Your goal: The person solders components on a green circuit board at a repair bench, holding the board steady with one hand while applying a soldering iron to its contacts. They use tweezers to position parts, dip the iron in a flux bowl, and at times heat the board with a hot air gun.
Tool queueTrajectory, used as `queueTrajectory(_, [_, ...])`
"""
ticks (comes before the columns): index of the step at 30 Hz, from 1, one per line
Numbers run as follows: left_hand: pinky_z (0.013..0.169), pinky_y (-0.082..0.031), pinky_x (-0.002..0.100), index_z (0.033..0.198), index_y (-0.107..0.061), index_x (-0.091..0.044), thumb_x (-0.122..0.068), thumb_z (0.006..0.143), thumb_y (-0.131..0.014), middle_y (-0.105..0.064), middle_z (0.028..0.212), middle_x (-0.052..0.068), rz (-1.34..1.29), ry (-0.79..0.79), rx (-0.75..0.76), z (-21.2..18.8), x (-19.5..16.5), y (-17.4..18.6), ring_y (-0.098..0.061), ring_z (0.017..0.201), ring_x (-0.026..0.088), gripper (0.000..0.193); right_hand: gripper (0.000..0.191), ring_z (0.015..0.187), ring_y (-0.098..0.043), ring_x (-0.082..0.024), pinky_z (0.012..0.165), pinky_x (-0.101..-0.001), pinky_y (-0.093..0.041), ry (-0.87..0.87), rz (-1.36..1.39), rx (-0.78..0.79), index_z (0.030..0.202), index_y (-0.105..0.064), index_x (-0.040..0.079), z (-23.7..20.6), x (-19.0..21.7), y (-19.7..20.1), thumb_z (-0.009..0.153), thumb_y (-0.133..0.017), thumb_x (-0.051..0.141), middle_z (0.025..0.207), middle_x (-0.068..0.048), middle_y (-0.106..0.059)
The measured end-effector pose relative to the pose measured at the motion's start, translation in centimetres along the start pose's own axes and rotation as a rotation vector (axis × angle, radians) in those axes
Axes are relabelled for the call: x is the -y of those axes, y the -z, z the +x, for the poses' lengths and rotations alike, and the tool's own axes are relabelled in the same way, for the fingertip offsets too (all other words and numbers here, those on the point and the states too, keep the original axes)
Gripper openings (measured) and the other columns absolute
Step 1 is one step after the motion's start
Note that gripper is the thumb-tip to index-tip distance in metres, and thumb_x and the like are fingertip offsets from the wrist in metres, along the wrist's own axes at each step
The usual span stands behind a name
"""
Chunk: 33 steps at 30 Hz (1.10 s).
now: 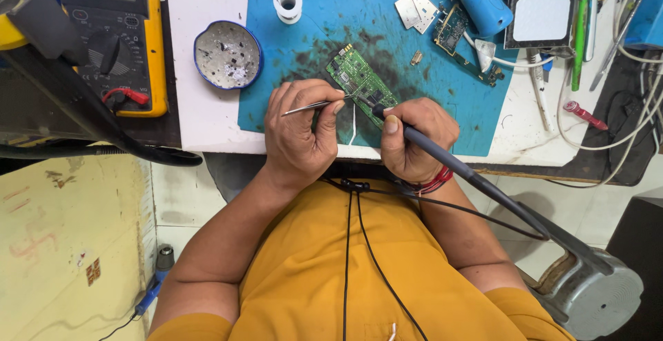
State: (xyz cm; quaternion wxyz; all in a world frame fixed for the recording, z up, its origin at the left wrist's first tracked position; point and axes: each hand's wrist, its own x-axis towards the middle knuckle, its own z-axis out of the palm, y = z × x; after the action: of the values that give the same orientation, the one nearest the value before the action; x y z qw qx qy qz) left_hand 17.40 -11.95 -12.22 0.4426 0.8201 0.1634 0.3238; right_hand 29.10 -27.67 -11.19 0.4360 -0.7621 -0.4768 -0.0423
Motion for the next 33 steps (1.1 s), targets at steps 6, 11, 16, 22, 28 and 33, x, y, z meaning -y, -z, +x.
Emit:
queueTrajectory(6, [0.086,-0.046,0.04,0.111,-0.061,-0.011,-0.008,0.103,-0.069,-0.068,0.106,0.006,0.003,0.002,0.002,-0.03,-0.01,0.0,-0.063,0.094,0.029,0.012,0.007,0.068,-0.064,-0.027,0.063,-0.036,-0.05,-0.005,-0.009,0.002,0.101,-0.058,0.004,-0.06,0.03,-0.02,0.102,-0.064,0.007,0.084,-0.01,-0.067])
queueTrajectory(11, [0.086,-0.046,0.04,0.111,-0.061,-0.011,-0.008,0.103,-0.069,-0.068,0.107,0.006,0.003,-0.006,0.0,-0.02,0.01,0.01,-0.063,0.094,0.029,0.012,0.007,0.069,-0.064,-0.027,0.065,-0.037,-0.051,0.001,-0.008,-0.003,0.101,-0.058,0.004,-0.01,0.0,-0.09,0.103,-0.064,0.007,0.084,-0.01,-0.067])
queueTrajectory(16, [0.085,-0.046,0.04,0.11,-0.061,-0.01,-0.008,0.103,-0.069,-0.068,0.105,0.006,-0.001,0.003,0.005,-0.02,0.0,0.04,-0.063,0.092,0.028,0.011,0.007,0.07,-0.065,-0.027,0.061,-0.0343,-0.051,-0.014,-0.006,-0.004,0.101,-0.057,0.004,0.0,0.08,-0.07,0.103,-0.064,0.006,0.086,-0.01,-0.068])
queueTrajectory(22, [0.086,-0.046,0.04,0.111,-0.061,-0.01,-0.008,0.103,-0.069,-0.068,0.106,0.006,-0.003,0.002,0.004,0.0,0.01,0.01,-0.063,0.093,0.028,0.011,0.007,0.07,-0.065,-0.027,0.066,-0.037,-0.051,-0.006,-0.016,-0.002,0.102,-0.057,0.004,-0.04,0.04,-0.06,0.103,-0.063,0.005,0.087,-0.01,-0.068])
queueTrajectory(28, [0.085,-0.046,0.04,0.11,-0.062,-0.011,-0.008,0.103,-0.069,-0.068,0.106,0.006,0.006,0.001,0.002,-0.04,0.04,0.01,-0.063,0.093,0.028,0.011,0.006,0.069,-0.064,-0.027,0.065,-0.037,-0.051,-0.006,-0.008,-0.005,0.101,-0.057,0.004,-0.07,-0.04,-0.09,0.101,-0.064,0.004,0.085,-0.011,-0.067])
queueTrajectory(33, [0.085,-0.046,0.04,0.11,-0.061,-0.011,-0.008,0.103,-0.069,-0.067,0.106,0.006,-0.001,-0.003,-0.001,-0.03,0.01,-0.01,-0.063,0.093,0.028,0.011,0.006,0.07,-0.065,-0.027,0.065,-0.0359,-0.051,-0.012,0.001,0.006,0.102,-0.058,0.004,-0.11,0.0,0.01,0.102,-0.064,0.005,0.085,-0.01,-0.068])
